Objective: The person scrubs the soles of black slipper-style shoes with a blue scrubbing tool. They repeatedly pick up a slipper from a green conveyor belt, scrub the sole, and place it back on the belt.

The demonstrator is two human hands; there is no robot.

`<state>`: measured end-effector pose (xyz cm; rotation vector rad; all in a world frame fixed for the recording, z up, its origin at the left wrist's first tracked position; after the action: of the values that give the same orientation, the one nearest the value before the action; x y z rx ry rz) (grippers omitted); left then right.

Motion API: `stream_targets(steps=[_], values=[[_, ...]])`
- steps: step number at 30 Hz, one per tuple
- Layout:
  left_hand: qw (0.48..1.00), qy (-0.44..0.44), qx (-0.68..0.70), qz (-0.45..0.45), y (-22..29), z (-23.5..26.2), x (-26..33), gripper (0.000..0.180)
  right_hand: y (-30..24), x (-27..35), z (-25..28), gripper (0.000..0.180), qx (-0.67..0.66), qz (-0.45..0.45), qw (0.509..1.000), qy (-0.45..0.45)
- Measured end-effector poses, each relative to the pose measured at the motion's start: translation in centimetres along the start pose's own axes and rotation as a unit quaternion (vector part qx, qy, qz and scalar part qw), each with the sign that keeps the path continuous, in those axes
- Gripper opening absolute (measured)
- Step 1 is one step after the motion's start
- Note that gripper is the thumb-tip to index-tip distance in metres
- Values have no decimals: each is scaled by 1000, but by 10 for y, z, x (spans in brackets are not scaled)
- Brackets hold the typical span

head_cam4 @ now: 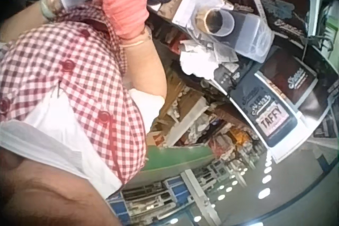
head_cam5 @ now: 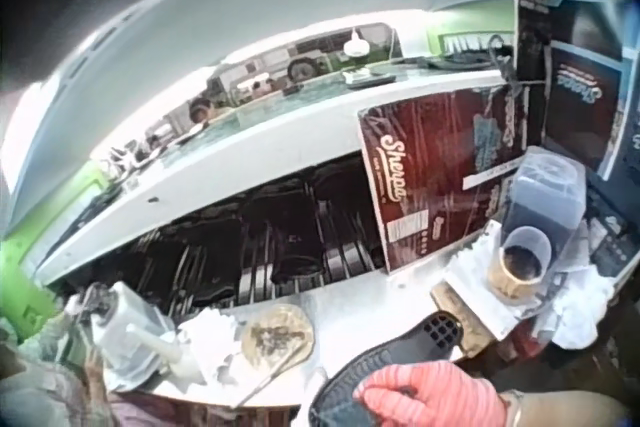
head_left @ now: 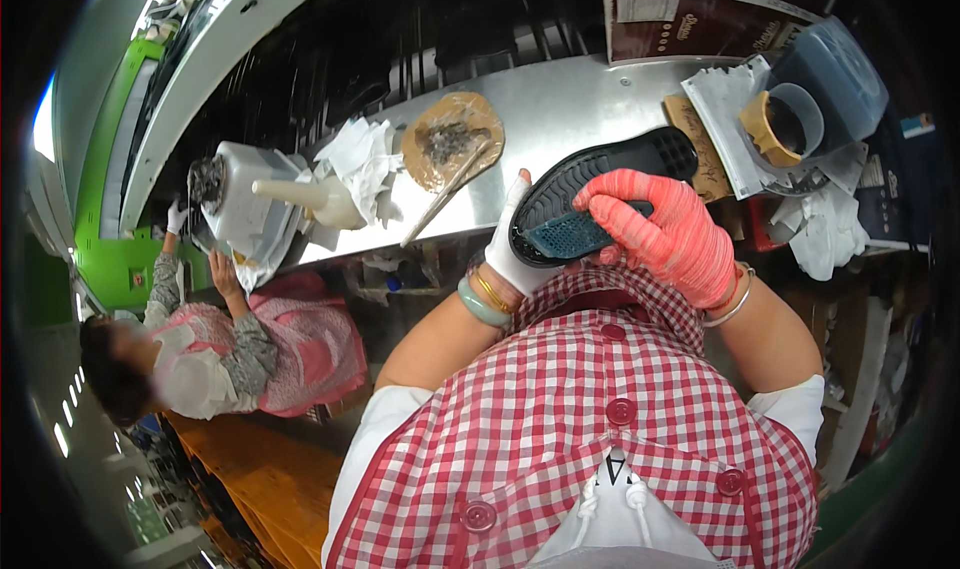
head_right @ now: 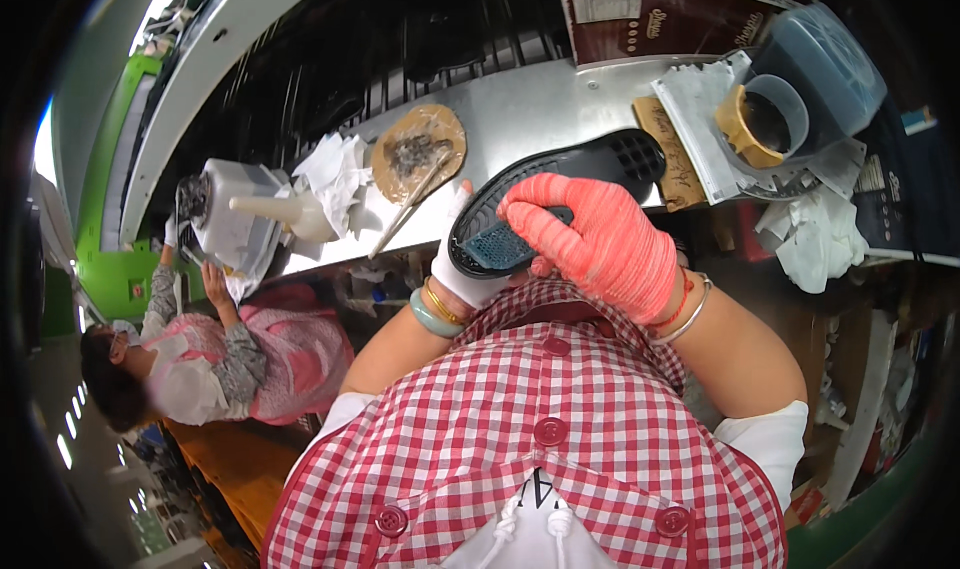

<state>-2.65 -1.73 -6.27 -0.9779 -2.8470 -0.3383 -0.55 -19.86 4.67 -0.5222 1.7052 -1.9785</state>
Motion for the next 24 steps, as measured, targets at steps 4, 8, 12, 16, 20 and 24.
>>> stream_targets(steps=[4,8,12,16,20,24], values=[[991,-99,21,87,20,14,0,72,-17,-26,-5,30,-83,-174,980,-53],[977,-118,-154,89,44,17,3,77,-7,-49,-12,33,-59,-184,979,-68],[928,30,-371,-19,67,37,6,68,2,-72,-20,32,-35,-163,983,-79],[985,75,-95,120,99,37,10,60,14,-87,-19,35,-54,-163,981,-89],[970,36,-209,123,121,40,13,54,20,-96,-11,34,-50,-162,981,-98],[953,256,-131,96,120,19,3,55,29,-101,-1,32,-36,-176,978,-106]])
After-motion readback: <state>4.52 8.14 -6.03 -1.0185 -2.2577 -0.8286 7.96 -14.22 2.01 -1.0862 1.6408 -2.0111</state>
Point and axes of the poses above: each hand's wrist, its own x-axis away from the middle knuckle, its own z-axis out of the back of the hand, y = z × x, the point moved 1 cm from there along -x, towards the middle knuckle, and after that the axes turned 5 degrees about x, right-handed, at the moved point
